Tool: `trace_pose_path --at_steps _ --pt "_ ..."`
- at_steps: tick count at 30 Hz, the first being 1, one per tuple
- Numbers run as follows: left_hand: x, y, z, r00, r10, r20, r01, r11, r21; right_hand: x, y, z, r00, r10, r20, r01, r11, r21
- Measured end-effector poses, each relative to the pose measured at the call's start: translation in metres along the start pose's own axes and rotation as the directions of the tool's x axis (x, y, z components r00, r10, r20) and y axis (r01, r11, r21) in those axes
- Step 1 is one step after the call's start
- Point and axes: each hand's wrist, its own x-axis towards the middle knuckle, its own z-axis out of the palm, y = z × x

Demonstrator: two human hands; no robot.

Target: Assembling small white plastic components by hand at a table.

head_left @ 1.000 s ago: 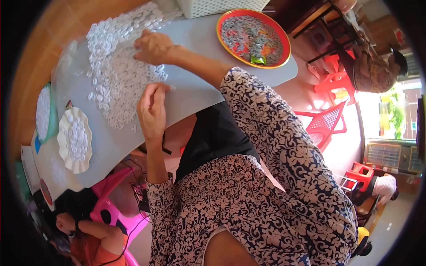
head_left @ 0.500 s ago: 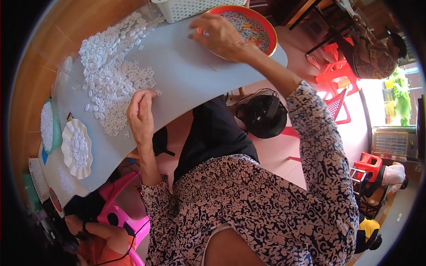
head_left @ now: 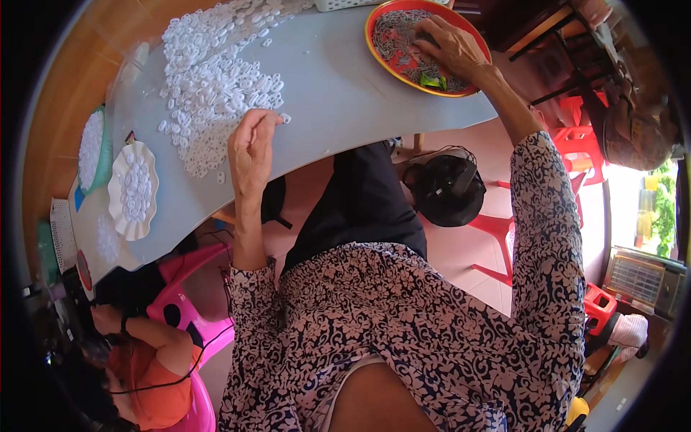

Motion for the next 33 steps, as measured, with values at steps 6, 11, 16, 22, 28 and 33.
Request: trace_pose_path --at_steps 6,11,16,22,28,33 --pt "0.0 -0.002 0.0 1.0 0.005 -0.028 -0.006 1.0 -0.026 0.01 0.009 0.001 0.999 -0.022 0.026 0.024 0.997 -0.073" --pt "-0.002 -0.004 0.002 0.998 0.04 -0.038 -0.042 0.998 -0.046 0.018 -0.002 -0.008 0.984 0.177 0.022 -0.176 0.984 -0.031" --pt "-0.004 0.004 0.002 0.999 0.047 -0.018 -0.048 0.995 -0.082 0.03 -0.026 -0.02 0.945 0.314 -0.096 -0.309 0.949 0.058" --pt "-0.004 0.004 0.002 0.996 0.083 -0.012 -0.084 0.992 -0.094 0.069 -0.105 -0.032 0.984 0.109 -0.139 -0.088 0.984 0.153" --pt "-0.004 0.005 0.003 0.996 0.085 -0.018 -0.086 0.989 -0.121 0.087 -0.154 0.001 0.996 -0.038 -0.076 0.053 0.977 0.209" --pt "-0.002 0.006 0.004 0.998 0.07 0.004 -0.069 0.989 -0.127 0.096 -0.157 0.025 0.996 -0.083 -0.02 0.085 0.986 0.143"
